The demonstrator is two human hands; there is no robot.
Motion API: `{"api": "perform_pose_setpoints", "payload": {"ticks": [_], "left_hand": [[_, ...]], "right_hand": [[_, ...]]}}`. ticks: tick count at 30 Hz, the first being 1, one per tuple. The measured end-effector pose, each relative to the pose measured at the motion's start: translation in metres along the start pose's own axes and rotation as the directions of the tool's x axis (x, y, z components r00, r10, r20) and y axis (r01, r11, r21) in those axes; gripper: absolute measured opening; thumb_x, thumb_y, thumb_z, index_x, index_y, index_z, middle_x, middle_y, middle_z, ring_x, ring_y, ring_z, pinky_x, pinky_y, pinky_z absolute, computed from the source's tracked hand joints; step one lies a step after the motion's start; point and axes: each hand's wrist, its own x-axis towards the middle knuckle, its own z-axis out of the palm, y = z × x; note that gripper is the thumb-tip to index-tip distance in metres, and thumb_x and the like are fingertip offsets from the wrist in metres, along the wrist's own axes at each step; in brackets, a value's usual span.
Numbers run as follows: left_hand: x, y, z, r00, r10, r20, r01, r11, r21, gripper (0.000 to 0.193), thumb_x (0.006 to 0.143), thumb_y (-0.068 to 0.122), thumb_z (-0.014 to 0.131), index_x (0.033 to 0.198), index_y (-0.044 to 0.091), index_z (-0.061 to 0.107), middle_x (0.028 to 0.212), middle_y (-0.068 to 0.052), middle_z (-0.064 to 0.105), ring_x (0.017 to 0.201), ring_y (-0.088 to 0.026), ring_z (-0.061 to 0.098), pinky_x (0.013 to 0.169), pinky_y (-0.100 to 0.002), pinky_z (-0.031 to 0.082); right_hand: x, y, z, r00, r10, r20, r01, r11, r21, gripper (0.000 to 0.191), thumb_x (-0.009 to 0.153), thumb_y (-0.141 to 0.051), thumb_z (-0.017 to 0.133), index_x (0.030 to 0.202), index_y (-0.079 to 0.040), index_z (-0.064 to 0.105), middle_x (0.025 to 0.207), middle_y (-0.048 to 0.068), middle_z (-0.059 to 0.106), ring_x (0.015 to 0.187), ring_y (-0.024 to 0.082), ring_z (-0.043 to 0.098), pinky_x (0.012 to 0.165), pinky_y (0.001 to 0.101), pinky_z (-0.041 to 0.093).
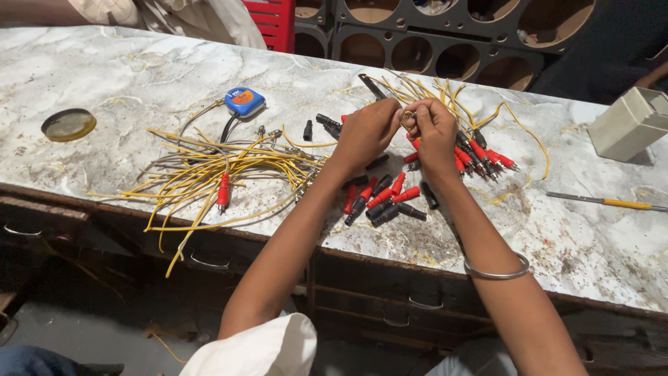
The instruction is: The person repeatedly picks up yellow audio cables and red or black RCA connectors from a cluttered workbench. They align the connector with the cable end and push it on by hand, then place the assembled cable back on the table. The process is repeated for multiple cables throughout the clip.
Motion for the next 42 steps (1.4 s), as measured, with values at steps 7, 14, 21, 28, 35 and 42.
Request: {"api": "perform_pose_setpoints", "payload": {"ticks": [7, 14, 21, 28, 35, 42], "left_hand": [[0.003, -0.014, 0.01, 0.995, -0.064, 0.07, 0.07, 0.993, -0.091, 0.027, 0.104, 0.024, 0.057, 0.088, 0.002, 0.06, 0.072, -0.016, 0.063, 0.065, -0.035, 0.063, 0.06, -0.045, 0.046], [0.007, -0.017, 0.012, 0.933, -0.244, 0.264, 0.357, 0.717, -0.599, 0.039, 0.107, 0.031, 0.052, 0.081, 0.004, 0.062, 0.062, 0.005, 0.05, 0.059, -0.004, 0.044, 0.053, -0.027, 0.038], [0.008, -0.017, 0.01, 0.902, -0.242, 0.356, 0.429, 0.588, -0.686, 0.037, 0.109, 0.031, 0.051, 0.083, 0.006, 0.06, 0.063, 0.007, 0.046, 0.056, -0.003, 0.038, 0.051, -0.024, 0.031], [0.008, -0.017, 0.01, 0.897, -0.247, 0.365, 0.439, 0.574, -0.691, 0.037, 0.109, 0.03, 0.051, 0.083, 0.006, 0.059, 0.063, 0.007, 0.045, 0.056, -0.003, 0.037, 0.051, -0.024, 0.03], [0.008, -0.02, 0.011, 0.93, -0.26, 0.259, 0.367, 0.637, -0.678, 0.035, 0.108, 0.028, 0.054, 0.083, 0.004, 0.063, 0.068, 0.007, 0.05, 0.063, -0.002, 0.04, 0.055, -0.024, 0.033], [0.008, -0.021, 0.011, 0.94, -0.261, 0.22, 0.341, 0.687, -0.642, 0.035, 0.106, 0.028, 0.055, 0.085, 0.002, 0.065, 0.07, 0.006, 0.055, 0.065, -0.001, 0.043, 0.055, -0.024, 0.035]], "right_hand": [[-0.001, -0.006, 0.003, 1.0, -0.012, -0.02, 0.012, 0.999, -0.033, 0.021, 0.111, -0.012, 0.05, 0.098, -0.002, 0.064, 0.081, 0.001, 0.064, 0.066, 0.004, 0.052, 0.06, 0.0213, 0.047], [-0.007, -0.024, 0.007, 0.938, -0.346, -0.014, 0.31, 0.858, -0.41, 0.017, 0.111, -0.006, 0.055, 0.098, 0.0, 0.064, 0.074, 0.002, 0.062, 0.063, 0.007, 0.055, 0.057, 0.0241, 0.044], [-0.009, -0.033, 0.011, 0.894, -0.446, 0.029, 0.404, 0.778, -0.481, 0.016, 0.112, -0.004, 0.056, 0.099, 0.002, 0.063, 0.076, 0.005, 0.062, 0.063, 0.01, 0.057, 0.057, 0.0265, 0.044], [-0.009, -0.032, 0.011, 0.883, -0.467, 0.039, 0.427, 0.768, -0.478, 0.016, 0.112, -0.004, 0.055, 0.1, 0.002, 0.064, 0.079, 0.006, 0.063, 0.066, 0.012, 0.059, 0.058, 0.0271, 0.045], [-0.008, -0.035, 0.01, 0.904, -0.418, 0.09, 0.397, 0.742, -0.54, 0.011, 0.109, -0.003, 0.055, 0.103, 0.002, 0.064, 0.08, 0.009, 0.063, 0.068, 0.017, 0.059, 0.063, 0.0313, 0.045], [-0.011, -0.038, 0.013, 0.903, -0.408, 0.136, 0.42, 0.767, -0.485, 0.01, 0.106, -0.006, 0.054, 0.107, 0.001, 0.06, 0.095, 0.01, 0.068, 0.082, 0.017, 0.071, 0.071, 0.0313, 0.054]]}}
